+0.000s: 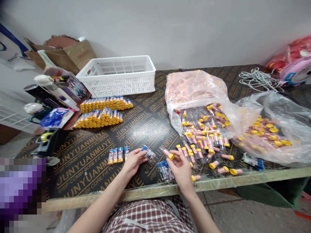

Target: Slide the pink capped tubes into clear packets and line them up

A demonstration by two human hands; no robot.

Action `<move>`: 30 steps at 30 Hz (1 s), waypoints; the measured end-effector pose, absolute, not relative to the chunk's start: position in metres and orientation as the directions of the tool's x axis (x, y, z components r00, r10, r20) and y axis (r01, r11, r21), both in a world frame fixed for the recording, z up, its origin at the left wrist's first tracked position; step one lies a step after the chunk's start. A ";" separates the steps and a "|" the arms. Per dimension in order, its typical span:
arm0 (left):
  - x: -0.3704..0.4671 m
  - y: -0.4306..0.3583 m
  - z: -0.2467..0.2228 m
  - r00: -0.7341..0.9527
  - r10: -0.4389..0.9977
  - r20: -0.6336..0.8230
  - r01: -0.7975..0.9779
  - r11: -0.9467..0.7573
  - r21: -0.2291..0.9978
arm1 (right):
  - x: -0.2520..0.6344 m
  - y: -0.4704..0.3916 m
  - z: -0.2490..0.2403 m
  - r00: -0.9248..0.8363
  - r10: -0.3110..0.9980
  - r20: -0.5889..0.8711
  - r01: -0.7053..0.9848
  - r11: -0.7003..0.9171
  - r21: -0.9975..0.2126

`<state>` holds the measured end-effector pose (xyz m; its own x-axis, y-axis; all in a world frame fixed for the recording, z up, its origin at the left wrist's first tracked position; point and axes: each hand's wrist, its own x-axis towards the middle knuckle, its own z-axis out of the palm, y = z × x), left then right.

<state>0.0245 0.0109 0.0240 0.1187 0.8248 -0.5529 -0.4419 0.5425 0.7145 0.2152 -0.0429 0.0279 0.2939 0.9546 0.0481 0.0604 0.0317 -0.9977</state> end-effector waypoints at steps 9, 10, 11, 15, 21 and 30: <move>0.019 0.016 0.030 -0.018 0.810 -0.586 -0.576 0.471 0.668 | 0.191 -0.064 0.034 0.181 0.939 0.293 0.304 0.230 -0.924; 0.019 0.016 0.031 -0.032 0.806 -0.592 -0.591 0.462 0.661 | 0.190 -0.065 0.034 0.165 0.932 0.323 0.336 0.255 -0.907; 0.019 0.016 0.031 -0.043 0.800 -0.599 -0.607 0.455 0.651 | 0.189 -0.065 0.035 0.150 0.924 0.352 0.368 0.278 -0.887; 0.020 0.014 0.033 -0.044 0.776 -0.630 -0.644 0.460 0.611 | 0.184 -0.064 0.037 0.100 0.898 0.429 0.464 0.339 -0.818; 0.026 0.008 0.032 0.015 0.814 -0.580 -0.619 0.464 0.634 | 0.181 -0.065 0.036 -0.040 0.933 0.357 0.402 0.342 -0.849; 0.030 -0.009 0.046 0.305 0.832 -0.463 -0.389 0.552 0.737 | 0.183 -0.053 0.030 -0.062 0.903 0.426 0.513 0.395 -0.762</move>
<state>0.0300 -0.0087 0.0462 0.3052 0.8323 -0.4627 -0.3886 0.5524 0.7374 0.1833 -0.0530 0.0299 -0.0624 0.9027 0.4257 0.5134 0.3949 -0.7619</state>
